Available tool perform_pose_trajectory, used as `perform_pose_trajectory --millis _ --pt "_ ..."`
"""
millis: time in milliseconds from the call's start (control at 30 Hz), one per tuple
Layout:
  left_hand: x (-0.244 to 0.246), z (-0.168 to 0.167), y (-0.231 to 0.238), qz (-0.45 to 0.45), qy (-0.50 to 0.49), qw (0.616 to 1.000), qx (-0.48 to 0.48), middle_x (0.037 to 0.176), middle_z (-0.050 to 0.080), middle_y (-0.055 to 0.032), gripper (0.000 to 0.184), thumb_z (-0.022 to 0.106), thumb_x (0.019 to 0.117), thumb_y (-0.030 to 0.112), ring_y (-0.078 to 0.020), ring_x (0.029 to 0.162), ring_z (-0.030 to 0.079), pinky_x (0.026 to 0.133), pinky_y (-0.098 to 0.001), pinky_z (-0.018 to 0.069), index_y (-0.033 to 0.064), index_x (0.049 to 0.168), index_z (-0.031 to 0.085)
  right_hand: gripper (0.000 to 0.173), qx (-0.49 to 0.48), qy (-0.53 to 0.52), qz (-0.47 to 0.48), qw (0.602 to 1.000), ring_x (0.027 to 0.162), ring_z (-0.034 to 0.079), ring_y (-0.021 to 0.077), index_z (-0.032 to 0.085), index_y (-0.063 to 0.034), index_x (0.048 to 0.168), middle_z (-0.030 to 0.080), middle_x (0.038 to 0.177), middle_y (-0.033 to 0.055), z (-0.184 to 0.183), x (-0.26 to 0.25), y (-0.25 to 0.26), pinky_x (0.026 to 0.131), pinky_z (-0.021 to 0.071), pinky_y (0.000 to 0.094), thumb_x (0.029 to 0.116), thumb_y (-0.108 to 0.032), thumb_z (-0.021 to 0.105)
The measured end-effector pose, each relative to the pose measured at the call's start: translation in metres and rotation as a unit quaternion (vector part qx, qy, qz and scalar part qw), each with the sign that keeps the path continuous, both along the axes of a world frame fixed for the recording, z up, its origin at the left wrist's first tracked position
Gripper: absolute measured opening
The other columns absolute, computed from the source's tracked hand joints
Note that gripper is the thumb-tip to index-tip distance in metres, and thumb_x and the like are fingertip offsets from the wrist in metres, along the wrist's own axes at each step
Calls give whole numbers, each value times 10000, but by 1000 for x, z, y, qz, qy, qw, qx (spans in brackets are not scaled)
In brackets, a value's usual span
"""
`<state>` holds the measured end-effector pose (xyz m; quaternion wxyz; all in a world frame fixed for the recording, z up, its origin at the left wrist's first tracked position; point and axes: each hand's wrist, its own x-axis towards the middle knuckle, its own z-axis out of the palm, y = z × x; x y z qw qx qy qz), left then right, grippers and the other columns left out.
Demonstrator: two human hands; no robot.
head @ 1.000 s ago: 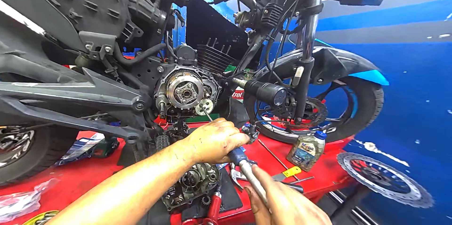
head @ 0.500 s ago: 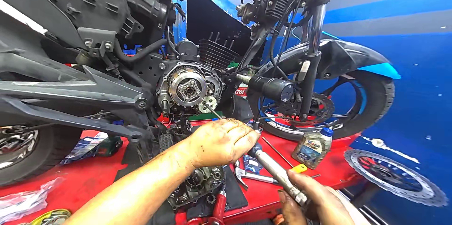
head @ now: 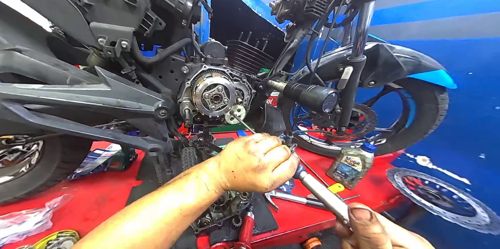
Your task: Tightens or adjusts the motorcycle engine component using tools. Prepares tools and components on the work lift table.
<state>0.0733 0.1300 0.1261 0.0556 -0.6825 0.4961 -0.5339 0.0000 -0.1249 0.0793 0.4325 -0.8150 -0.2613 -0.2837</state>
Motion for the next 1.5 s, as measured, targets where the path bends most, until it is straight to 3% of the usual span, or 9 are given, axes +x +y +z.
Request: perform_pose_trajectory --millis 200,333,733,933,1100,1233,1367,1433,1500 --pt "1 -1 -3 16 20 999 23 1055 750 -132 236 573 1023 124 -270 1043 715 965 -388 574 -3 1174 703 534 -119 -116 -59 984 756 707 214 591 64 1326 730 951 186 8 -15 4 670 605 383 995 -345 682" --pt "3 3 0 8 39 999 24 1049 739 -118 252 602 985 151 -264 1039 698 957 -386 561 10 1170 701 294 -129 -194 -77 969 824 716 246 695 41 1185 736 966 194 4 -20 4 744 597 350 970 -159 678" --pt "-2 2 -1 -32 -13 999 -3 928 737 -93 158 589 998 99 -253 919 695 829 -397 562 42 1013 735 433 -196 -164 -134 957 602 663 240 700 47 1123 706 733 137 6 -22 2 564 539 398 1034 -365 597" --pt "0 -7 -8 -22 39 999 12 1113 738 -139 253 600 1006 172 -292 1089 700 991 -448 559 31 1196 689 471 -176 -207 -196 942 499 561 130 698 -66 894 591 592 14 8 -24 11 449 439 324 1049 -470 513" --pt "10 -57 -35 -61 106 974 -192 1214 689 -132 426 611 976 382 -290 1237 619 1147 -529 419 50 1242 640 523 -148 -201 -258 933 452 536 119 619 -136 717 514 525 -33 -4 -23 27 402 410 305 1045 -508 450" --pt "24 -44 -50 -75 66 963 -249 795 664 -87 338 733 939 388 -235 802 656 848 -440 534 56 992 702 525 -90 -149 -232 957 429 494 103 586 -151 678 464 500 -46 -7 -19 32 386 363 293 1051 -488 435" --pt "22 16 -36 19 242 970 30 628 555 131 299 578 882 458 -43 550 548 513 -330 501 263 1034 748 548 -46 -126 -182 974 431 464 88 527 -181 614 417 493 -59 -1 -6 22 383 321 296 1060 -477 410" --pt "19 52 -34 81 416 891 164 632 583 208 324 709 755 415 28 530 532 478 -303 496 413 1078 745 548 -36 -127 -142 981 442 469 83 545 -176 626 430 502 -58 2 -8 25 391 322 293 1062 -486 423" --pt "14 81 -40 161 561 781 221 702 639 188 372 813 791 315 16 578 549 531 -300 500 454 1129 743 550 -41 -137 -125 982 434 466 74 552 -178 634 436 501 -66 9 -11 30 384 321 283 1060 -503 429"
